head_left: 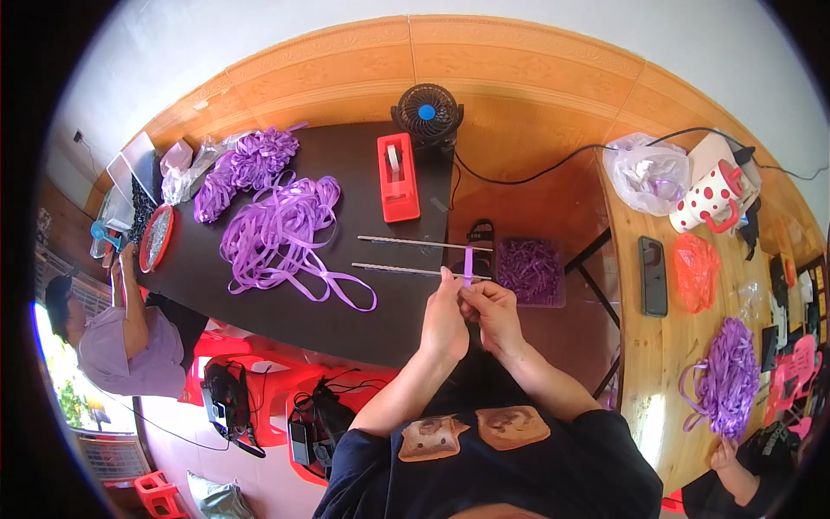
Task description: The recorder is wrapping and tying purple ribbons around a metal frame jig to create decorative items.
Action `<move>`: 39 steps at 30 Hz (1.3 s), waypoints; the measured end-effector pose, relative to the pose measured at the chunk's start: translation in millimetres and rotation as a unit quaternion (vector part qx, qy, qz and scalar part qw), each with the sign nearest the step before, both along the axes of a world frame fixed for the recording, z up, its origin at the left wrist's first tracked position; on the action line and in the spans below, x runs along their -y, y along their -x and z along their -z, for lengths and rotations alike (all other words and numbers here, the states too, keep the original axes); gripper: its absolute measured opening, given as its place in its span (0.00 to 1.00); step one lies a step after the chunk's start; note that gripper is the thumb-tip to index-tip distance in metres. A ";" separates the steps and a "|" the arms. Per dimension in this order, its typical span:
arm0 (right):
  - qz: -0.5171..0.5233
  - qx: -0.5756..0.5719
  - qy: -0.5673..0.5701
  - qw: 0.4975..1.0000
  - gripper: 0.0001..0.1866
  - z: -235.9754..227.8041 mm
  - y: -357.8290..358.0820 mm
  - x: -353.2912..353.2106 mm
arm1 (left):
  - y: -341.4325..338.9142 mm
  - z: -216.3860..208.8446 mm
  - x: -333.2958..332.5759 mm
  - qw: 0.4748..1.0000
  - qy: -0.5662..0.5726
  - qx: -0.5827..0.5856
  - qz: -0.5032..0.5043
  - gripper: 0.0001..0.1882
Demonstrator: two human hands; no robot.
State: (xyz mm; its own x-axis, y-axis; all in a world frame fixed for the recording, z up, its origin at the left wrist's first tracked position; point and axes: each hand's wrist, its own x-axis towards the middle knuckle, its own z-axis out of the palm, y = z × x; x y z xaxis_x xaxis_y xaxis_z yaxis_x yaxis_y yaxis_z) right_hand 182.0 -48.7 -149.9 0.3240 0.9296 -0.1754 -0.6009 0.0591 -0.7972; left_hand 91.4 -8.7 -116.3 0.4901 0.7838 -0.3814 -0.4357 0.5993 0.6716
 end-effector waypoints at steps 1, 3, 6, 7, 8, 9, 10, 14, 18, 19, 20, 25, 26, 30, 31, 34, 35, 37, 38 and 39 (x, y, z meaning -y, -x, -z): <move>-0.004 0.010 0.006 1.000 0.06 -2.2 -1.2 1.7 | 2.8 -3.1 -1.5 0.999 0.009 0.011 0.035 0.30; -0.008 0.020 0.011 1.000 0.05 -10.9 -1.3 7.9 | 11.1 -5.7 -5.9 0.997 0.025 0.031 0.070 0.32; 0.078 0.096 -0.020 0.992 0.04 -41.2 -0.9 18.7 | 15.2 -16.6 -8.1 0.993 0.063 0.036 0.094 0.36; 0.119 0.158 0.002 0.980 0.04 -36.6 -9.6 16.2 | 14.9 -20.2 -9.1 0.992 0.084 0.021 0.089 0.37; 0.137 0.198 -0.019 0.970 0.04 -35.1 -18.9 12.1 | 16.6 -15.4 -10.3 0.990 0.076 0.040 0.111 0.38; 0.121 0.231 -0.018 0.965 0.04 -49.6 -25.5 7.7 | 18.4 -13.5 -11.2 0.990 0.076 0.041 0.108 0.38; 0.101 0.251 -0.047 0.961 0.04 -56.5 -30.0 -2.3 | 18.9 -12.5 -11.0 0.989 0.084 0.048 0.108 0.38; -0.001 0.404 -0.126 0.906 0.07 -79.8 -40.8 -57.9 | 20.6 -9.5 -10.0 0.988 0.081 0.061 0.118 0.38; 0.070 0.526 -0.212 0.820 0.10 -51.5 -38.9 -150.0 | 16.8 -10.3 -10.5 0.988 0.073 0.057 0.125 0.37; 0.060 0.542 -0.192 0.816 0.14 -59.3 -30.7 -162.2 | 18.6 -8.3 -11.3 0.988 0.072 0.055 0.125 0.38; 0.057 0.541 -0.195 0.816 0.14 -64.8 -24.0 -171.9 | 20.2 -4.9 -12.4 0.988 0.075 0.055 0.123 0.38; -0.045 0.399 0.018 0.916 0.13 -57.7 2.3 -198.2 | 19.3 -6.6 -11.2 0.988 0.079 0.052 0.123 0.37; -0.017 0.398 0.040 0.916 0.13 -57.3 6.0 -199.0 | 19.4 -4.5 -11.6 0.988 0.081 0.052 0.121 0.38; -0.028 0.301 0.039 0.953 0.10 -63.4 10.5 -198.3 | 19.3 -8.1 -11.5 0.988 0.081 0.048 0.126 0.38; -0.006 0.318 -0.014 0.948 0.09 -65.4 11.3 -197.2 | 19.1 -8.1 -11.8 0.988 0.080 0.049 0.126 0.38; 0.022 0.313 -0.072 0.947 0.06 -82.9 18.8 -184.9 | 19.3 -5.3 -11.9 0.988 0.075 0.060 0.122 0.39; 0.028 0.289 -0.078 0.954 0.05 -86.4 22.6 -179.1 | 20.2 -3.9 -11.8 0.988 0.076 0.061 0.119 0.39; -0.017 0.296 -0.056 0.954 0.06 -79.1 21.6 -169.2 | 19.7 -3.5 -12.3 0.988 0.075 0.063 0.118 0.39; -0.009 0.325 -0.055 0.944 0.07 -73.5 23.5 -163.7 | 20.2 -4.4 -11.9 0.989 0.069 0.065 0.113 0.39; -0.008 0.326 -0.054 0.944 0.07 -69.3 24.7 -158.9 | 20.2 -5.8 -10.6 0.990 0.063 0.068 0.109 0.38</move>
